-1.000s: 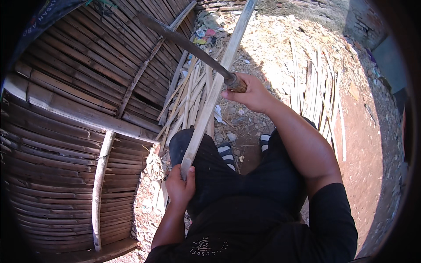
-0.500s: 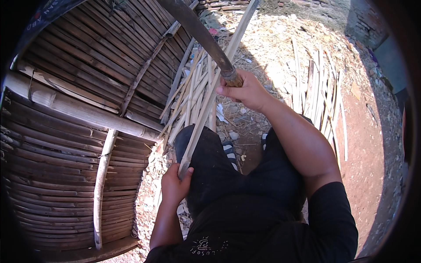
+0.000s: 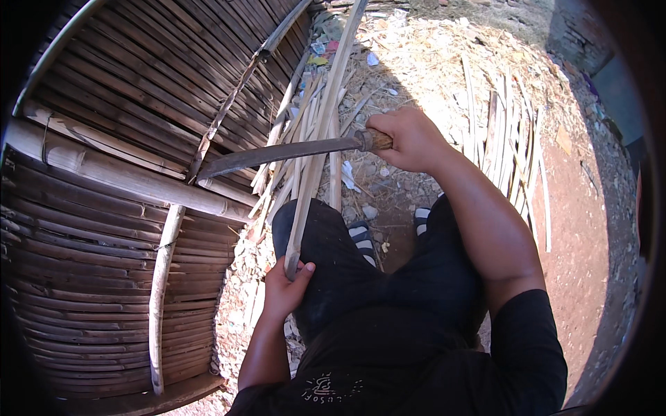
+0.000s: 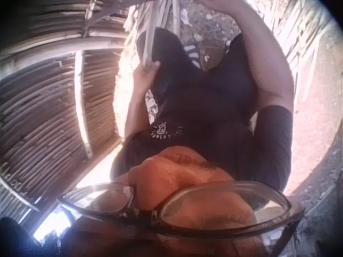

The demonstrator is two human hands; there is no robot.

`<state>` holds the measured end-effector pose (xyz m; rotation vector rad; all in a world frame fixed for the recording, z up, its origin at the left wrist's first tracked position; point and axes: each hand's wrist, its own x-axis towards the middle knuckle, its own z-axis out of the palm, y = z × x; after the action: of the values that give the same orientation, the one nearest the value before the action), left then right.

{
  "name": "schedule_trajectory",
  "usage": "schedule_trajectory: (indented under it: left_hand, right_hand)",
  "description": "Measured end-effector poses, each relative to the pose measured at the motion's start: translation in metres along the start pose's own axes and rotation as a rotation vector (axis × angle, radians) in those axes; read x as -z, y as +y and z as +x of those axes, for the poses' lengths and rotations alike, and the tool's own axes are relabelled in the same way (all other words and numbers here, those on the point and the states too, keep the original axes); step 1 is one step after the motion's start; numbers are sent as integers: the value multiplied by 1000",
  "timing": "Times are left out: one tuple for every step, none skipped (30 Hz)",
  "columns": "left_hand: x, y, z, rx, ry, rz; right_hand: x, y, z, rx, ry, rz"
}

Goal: The person holds a bamboo strip with one hand while using a large blade in the other hand to shave and smooth the surface of the wood. The person picks up different strips from a pile on the ground and shaves them individually.

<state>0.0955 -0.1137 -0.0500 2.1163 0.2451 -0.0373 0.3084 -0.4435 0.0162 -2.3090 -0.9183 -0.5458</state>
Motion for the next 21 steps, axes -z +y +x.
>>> schedule_trajectory:
  left_hand:
    - [-2, -1, -1, 5, 17, 14]
    - [-4, -4, 0, 10, 33, 25]
    - [-6, -6, 0, 14, 49, 36]
    - [-7, -9, 0, 17, 61, 43]
    - [-8, -10, 1, 18, 72, 49]
    - [-9, -11, 2, 19, 84, 56]
    - [-10, -10, 2, 19, 80, 68]
    - [-9, -10, 2, 20, 79, 83]
    - [-8, -9, 2, 21, 78, 97]
    - [-8, -11, 2, 24, 78, 113]
    - [-8, -14, 4, 25, 76, 127]
    - [-7, -15, 5, 26, 74, 141]
    - [-7, -15, 6, 20, 71, 144]
    - [-7, -15, 6, 16, 69, 147]
    - [-7, -15, 6, 11, 66, 151]
    - [-6, -14, 6, 15, 60, 145]
    - [-6, -13, 7, 20, 54, 139]
    - [-5, -12, 7, 25, 47, 133]
    - [-6, -12, 7, 29, 45, 123]
    - [-6, -11, 7, 32, 42, 114]
    - [-6, -11, 7, 36, 39, 105]
  right_hand:
    - [-2, -2, -1, 30, -57, -65]
    - [-6, -7, -3, 60, -115, -134]
    - [-10, -11, -4, 90, -173, -201]
    - [-15, -12, -6, 116, -168, -208]
    - [-20, -12, -8, 141, -162, -219]
    - [-24, -11, -10, 166, -157, -228]
    - [-25, -8, -11, 130, -147, -220]
    - [-25, -3, -11, 95, -135, -210]
    - [-24, 3, -11, 61, -123, -200]
    - [-24, 8, -10, -3, -104, -200]
    - [-21, 13, -8, -68, -83, -203]
    - [-19, 17, -7, -133, -63, -206]
    - [-17, 19, -7, -177, -75, -217]
    - [-14, 19, -6, -221, -89, -227]
    - [-12, 19, -6, -265, -102, -237]
    - [-12, 18, -6, -232, -128, -231]
    - [-14, 17, -7, -199, -154, -224]
    - [-16, 15, -8, -166, -181, -218]
    - [-19, 12, -8, -95, -199, -212]
    - [-22, 7, -9, -25, -216, -205]
    - [-25, 4, -9, 46, -233, -198]
